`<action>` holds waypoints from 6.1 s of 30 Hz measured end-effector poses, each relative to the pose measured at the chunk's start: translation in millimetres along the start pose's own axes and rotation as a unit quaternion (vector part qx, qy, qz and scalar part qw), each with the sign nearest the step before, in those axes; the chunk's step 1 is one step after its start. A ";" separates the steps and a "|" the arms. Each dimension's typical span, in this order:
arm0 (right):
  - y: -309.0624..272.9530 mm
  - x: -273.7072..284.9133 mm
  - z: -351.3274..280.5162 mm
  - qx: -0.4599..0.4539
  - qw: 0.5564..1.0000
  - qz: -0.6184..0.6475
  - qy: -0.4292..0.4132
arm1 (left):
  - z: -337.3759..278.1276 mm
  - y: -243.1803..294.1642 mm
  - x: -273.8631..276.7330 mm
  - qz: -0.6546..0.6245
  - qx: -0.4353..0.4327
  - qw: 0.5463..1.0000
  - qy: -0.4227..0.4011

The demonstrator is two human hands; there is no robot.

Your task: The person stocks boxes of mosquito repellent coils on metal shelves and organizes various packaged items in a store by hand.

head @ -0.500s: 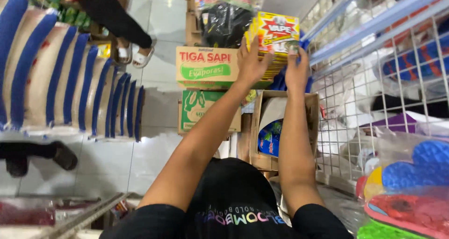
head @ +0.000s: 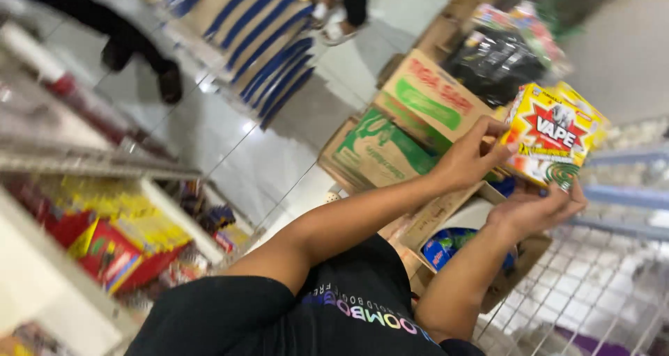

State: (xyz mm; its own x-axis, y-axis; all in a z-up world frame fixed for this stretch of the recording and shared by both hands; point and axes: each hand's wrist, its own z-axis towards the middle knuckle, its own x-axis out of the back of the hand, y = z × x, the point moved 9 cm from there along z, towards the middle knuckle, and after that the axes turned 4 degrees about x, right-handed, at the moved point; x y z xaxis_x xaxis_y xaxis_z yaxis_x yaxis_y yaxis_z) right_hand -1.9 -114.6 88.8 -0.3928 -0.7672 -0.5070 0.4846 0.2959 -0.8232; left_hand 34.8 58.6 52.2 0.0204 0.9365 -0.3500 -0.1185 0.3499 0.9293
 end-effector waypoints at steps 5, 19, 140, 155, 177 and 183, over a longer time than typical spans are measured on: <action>38.5 -69.3 -25.1 -0.048 0.979 0.094 -0.173 | -62.7 38.4 94.2 -0.049 0.044 0.996 0.052; 48.4 -259.6 -374.0 -0.475 0.591 0.137 -0.637 | -421.6 208.3 251.2 -0.040 0.011 0.966 0.254; 86.5 93.6 103.1 0.006 0.901 -0.433 0.004 | 97.6 -114.5 -67.6 0.404 -0.028 0.913 -0.057; -12.9 93.0 -66.9 0.139 0.933 -0.277 0.185 | -51.7 -35.5 -15.2 0.022 0.004 0.998 0.061; -27.2 72.4 -449.5 -0.314 0.923 0.069 -0.211 | -527.6 54.9 193.3 0.062 0.111 0.985 0.112; -72.5 73.6 -585.7 -0.354 0.860 0.057 -0.364 | -690.1 59.9 238.7 0.021 0.080 0.972 0.219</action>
State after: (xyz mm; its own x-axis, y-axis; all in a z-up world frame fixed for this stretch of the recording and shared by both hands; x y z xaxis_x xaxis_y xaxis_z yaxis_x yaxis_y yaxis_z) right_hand -523.7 140.8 -38.5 0.3435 -0.7863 -0.5135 -0.2116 0.4679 -0.8581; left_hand -652.5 287.5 -57.2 -0.4102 0.8625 -0.2962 0.0471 0.3444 0.9376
